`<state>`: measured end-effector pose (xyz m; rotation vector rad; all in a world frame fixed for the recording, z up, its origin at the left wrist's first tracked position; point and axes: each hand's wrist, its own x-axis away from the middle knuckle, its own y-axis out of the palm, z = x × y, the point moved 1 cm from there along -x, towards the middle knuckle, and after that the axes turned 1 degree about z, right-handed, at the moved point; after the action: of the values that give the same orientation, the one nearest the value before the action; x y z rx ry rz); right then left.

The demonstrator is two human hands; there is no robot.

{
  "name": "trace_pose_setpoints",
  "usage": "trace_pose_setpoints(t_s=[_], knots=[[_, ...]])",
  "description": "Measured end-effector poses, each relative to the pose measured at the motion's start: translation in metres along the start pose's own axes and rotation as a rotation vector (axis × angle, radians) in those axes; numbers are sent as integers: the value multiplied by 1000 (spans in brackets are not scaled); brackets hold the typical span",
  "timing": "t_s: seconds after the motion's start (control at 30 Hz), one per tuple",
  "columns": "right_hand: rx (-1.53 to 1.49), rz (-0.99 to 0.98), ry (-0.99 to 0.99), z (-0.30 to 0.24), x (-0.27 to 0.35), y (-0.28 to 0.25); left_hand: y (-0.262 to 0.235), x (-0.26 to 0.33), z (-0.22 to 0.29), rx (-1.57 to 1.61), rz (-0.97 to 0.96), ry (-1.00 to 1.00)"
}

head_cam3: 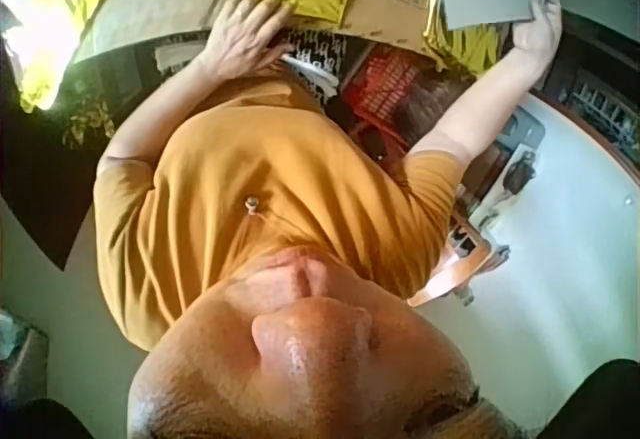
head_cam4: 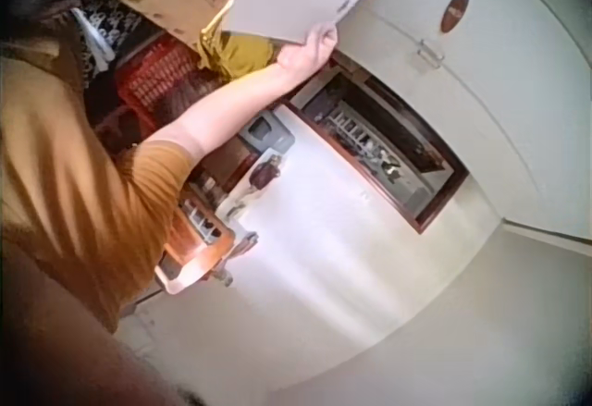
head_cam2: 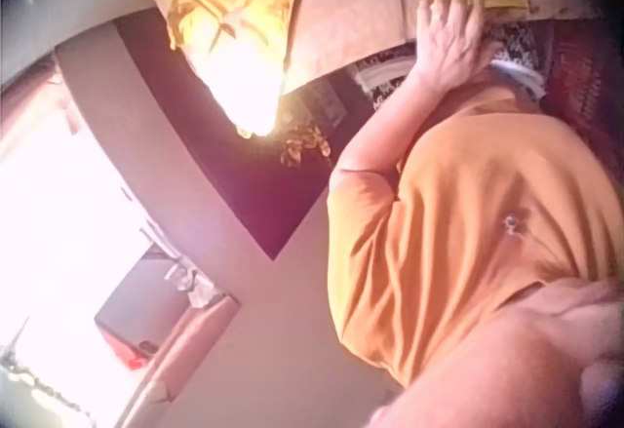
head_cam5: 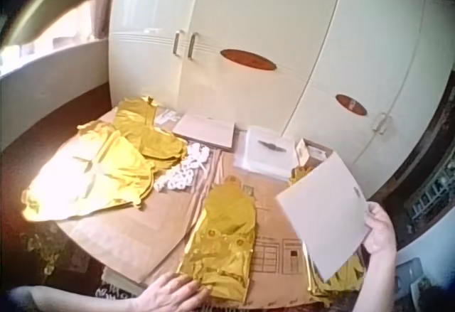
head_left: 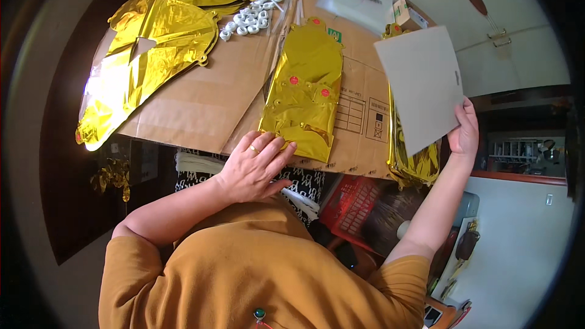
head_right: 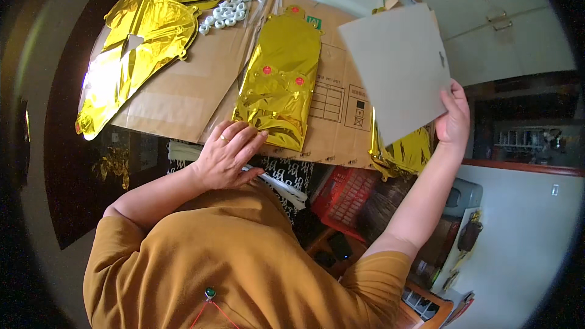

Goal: Folding and organizing gold foil star balloons onto cardboard inserts for packaging.

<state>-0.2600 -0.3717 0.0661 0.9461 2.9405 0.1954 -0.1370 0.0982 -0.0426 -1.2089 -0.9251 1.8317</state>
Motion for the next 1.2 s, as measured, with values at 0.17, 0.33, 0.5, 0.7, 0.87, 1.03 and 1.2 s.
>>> trace_pose_setpoints(t_s=[0.17,0.33,0.5,0.7,0.87,1.03,1.2], knots=[[114,-352,222,50,8,105,-1,6,4,28,137,22],[365,-492,369,88,-7,164,-18,25,12,94,272,302],[627,-496,369,98,-8,185,-33,-20,23,117,188,149],[1017,-418,305,79,-1,205,9,-62,10,-22,88,-128],[1031,-263,-21,96,-26,191,22,-56,1,-14,-16,-184],[616,-69,409,95,-83,208,23,-55,-1,-6,-4,-168],[933,-211,287,112,-131,210,24,-55,-1,5,0,-162]])
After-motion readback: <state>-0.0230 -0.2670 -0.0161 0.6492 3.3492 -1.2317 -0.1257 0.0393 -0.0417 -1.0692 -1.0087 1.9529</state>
